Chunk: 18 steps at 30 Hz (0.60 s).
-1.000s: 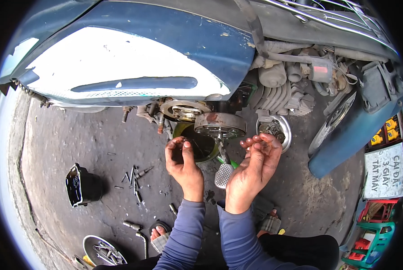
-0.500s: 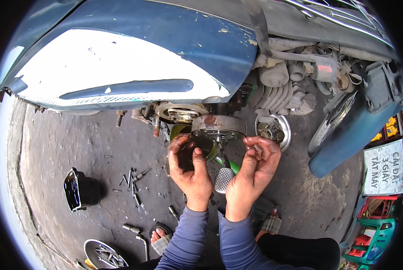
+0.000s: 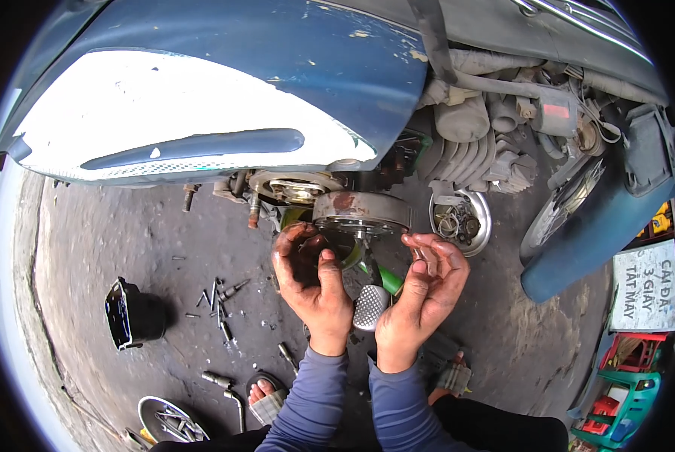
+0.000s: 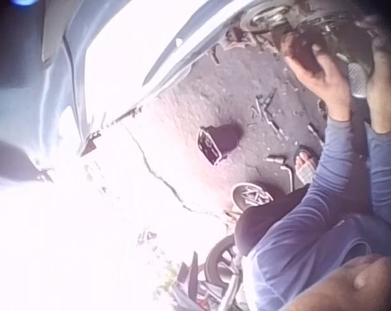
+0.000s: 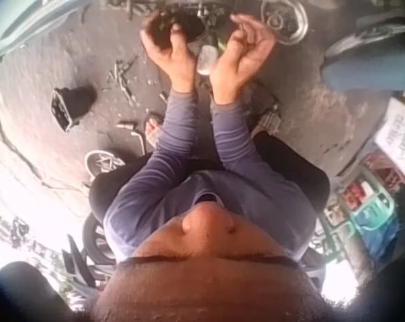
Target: Replacing or repairing the clutch assembly on a motorcycle engine.
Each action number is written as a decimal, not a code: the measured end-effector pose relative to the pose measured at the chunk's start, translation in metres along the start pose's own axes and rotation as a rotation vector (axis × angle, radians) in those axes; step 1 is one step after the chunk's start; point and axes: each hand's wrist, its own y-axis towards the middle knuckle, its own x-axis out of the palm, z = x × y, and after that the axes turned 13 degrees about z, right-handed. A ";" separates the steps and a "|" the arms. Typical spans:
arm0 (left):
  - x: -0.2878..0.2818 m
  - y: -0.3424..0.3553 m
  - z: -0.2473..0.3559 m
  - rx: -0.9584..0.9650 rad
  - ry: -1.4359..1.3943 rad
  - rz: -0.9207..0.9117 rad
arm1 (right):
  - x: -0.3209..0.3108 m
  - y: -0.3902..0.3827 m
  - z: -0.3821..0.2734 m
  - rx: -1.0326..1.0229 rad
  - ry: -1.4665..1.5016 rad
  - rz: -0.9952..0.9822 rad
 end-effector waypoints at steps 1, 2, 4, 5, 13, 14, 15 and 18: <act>-0.001 0.000 -0.001 -0.002 0.001 -0.006 | 0.001 -0.001 0.001 -0.015 0.029 -0.005; -0.002 0.001 -0.003 0.007 -0.012 -0.015 | 0.001 -0.001 0.004 -0.024 0.036 0.035; -0.003 0.002 -0.006 0.021 -0.043 -0.028 | -0.002 0.002 0.005 0.010 0.035 0.031; -0.003 0.003 -0.007 0.024 -0.043 -0.032 | -0.003 0.003 0.006 0.043 0.032 0.023; 0.004 0.007 -0.007 -0.038 -0.108 -0.010 | -0.001 -0.005 0.000 0.209 0.238 -0.067; 0.003 0.007 -0.007 -0.034 -0.108 -0.011 | -0.002 -0.002 0.004 0.203 0.143 -0.033; 0.003 0.007 -0.007 -0.081 -0.079 0.009 | -0.004 0.000 0.007 0.196 0.047 -0.002; -0.002 0.011 0.002 -0.381 -0.126 0.028 | -0.010 0.011 0.009 0.771 0.289 0.025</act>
